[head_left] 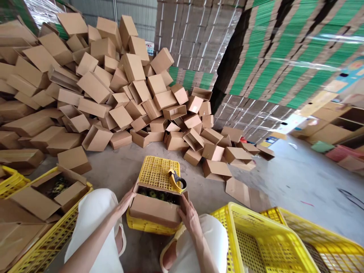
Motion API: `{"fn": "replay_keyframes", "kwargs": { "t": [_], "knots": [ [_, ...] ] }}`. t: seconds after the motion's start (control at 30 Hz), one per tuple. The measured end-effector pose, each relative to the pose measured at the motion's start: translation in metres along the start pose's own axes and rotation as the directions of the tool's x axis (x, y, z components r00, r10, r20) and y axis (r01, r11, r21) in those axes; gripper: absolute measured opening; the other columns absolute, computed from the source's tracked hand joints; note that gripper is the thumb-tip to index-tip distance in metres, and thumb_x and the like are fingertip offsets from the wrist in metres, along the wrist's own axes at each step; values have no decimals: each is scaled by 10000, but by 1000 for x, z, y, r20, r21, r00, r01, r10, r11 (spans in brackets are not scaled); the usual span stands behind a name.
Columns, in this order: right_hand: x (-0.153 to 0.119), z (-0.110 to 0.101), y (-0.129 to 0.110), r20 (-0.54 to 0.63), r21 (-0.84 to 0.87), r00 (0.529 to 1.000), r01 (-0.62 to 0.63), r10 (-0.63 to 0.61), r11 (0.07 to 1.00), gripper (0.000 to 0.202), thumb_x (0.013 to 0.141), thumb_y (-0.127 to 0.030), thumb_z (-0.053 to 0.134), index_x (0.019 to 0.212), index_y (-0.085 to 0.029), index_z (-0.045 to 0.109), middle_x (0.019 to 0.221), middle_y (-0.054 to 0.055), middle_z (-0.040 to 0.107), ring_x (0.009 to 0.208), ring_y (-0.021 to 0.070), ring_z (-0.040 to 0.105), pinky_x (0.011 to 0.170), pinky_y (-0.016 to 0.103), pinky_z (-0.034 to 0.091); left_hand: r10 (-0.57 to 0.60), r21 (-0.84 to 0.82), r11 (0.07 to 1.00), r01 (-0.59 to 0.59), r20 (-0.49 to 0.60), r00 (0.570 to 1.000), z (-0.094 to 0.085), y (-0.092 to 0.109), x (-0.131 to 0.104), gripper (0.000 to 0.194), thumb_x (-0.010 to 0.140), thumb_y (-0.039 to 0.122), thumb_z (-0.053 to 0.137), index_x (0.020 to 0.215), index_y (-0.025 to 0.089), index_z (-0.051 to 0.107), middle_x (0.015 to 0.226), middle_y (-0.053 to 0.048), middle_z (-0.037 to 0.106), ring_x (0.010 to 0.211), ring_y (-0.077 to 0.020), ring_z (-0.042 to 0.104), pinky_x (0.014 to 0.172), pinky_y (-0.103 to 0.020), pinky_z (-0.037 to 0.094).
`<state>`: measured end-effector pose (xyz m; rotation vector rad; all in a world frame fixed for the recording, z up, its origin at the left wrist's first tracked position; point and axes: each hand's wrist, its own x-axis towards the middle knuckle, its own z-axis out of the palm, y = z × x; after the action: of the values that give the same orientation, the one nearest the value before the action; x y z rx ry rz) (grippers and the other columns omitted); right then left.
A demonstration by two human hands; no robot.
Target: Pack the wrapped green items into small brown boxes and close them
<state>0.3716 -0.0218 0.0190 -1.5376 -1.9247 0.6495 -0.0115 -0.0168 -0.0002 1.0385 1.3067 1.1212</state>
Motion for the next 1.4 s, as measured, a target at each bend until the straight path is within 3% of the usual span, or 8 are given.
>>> {"fn": "replay_keyframes", "kwargs": {
  "t": [0.27,0.43,0.67,0.73,0.83,1.0,1.2,1.4],
  "knots": [
    [-1,-8,-17,92,-105,995,-20,30,994,419,955,-306,563,1293,-245,804,1310,131,750,1254,316,714,1132,437,557,13,35,999,-16,80,997,-2,-2,-8,718,894,483,566,1534,161,612,1542,-114,653,1589,-341,411,1333,-480,286],
    [-5,-3,-20,63,-127,998,-17,25,992,381,965,-320,562,1239,-262,820,1231,119,778,1168,308,751,1042,407,605,-29,150,989,8,136,990,3,-3,-19,825,949,561,567,1688,240,388,1727,-91,429,1619,-348,356,1267,-499,399],
    [-12,8,-27,-52,-134,998,26,-34,991,742,978,-349,535,1691,-257,348,1557,128,615,1377,331,642,1132,510,565,20,552,832,-64,85,996,21,-17,-28,1010,879,702,697,1709,256,333,1828,-153,39,1494,-481,494,1216,-476,436],
    [-11,3,-32,-15,-62,998,52,-53,997,776,1009,-404,526,1724,-311,239,1628,83,559,1474,309,564,1210,514,500,57,591,801,-89,73,996,24,-19,-28,1019,870,704,707,1705,246,346,1826,-170,50,1440,-509,547,1152,-477,493],
    [-9,-3,-37,96,-2,994,55,-55,998,534,1040,-393,486,1569,-449,526,1515,8,674,1450,285,587,1215,487,480,89,629,769,-115,72,993,26,-20,-29,1114,779,708,801,1695,243,371,1823,-180,69,1417,-537,559,1109,-467,524],
    [-13,10,-45,202,-211,976,118,-75,970,415,998,-364,559,1370,-300,730,1511,81,680,1310,356,643,1099,528,538,94,613,784,-96,36,995,32,-20,-29,1115,742,719,816,1661,223,425,1825,-179,35,1462,-554,499,1120,-478,523],
    [-23,39,-40,-4,-228,993,116,-120,967,609,963,-427,630,1538,-234,575,1575,158,607,1382,395,586,1124,577,516,57,468,882,-53,5,998,30,-14,-25,958,866,614,720,1683,245,383,1824,-135,132,1565,-470,394,1270,-477,373],
    [-16,17,-3,-279,-80,959,27,-49,996,574,985,-227,414,1537,-230,570,1656,132,514,1511,329,495,1235,587,426,40,211,977,-19,-94,995,5,-18,-16,689,1038,534,438,1647,213,431,1723,-72,444,1626,-297,350,1366,-418,204]
  ]
}}
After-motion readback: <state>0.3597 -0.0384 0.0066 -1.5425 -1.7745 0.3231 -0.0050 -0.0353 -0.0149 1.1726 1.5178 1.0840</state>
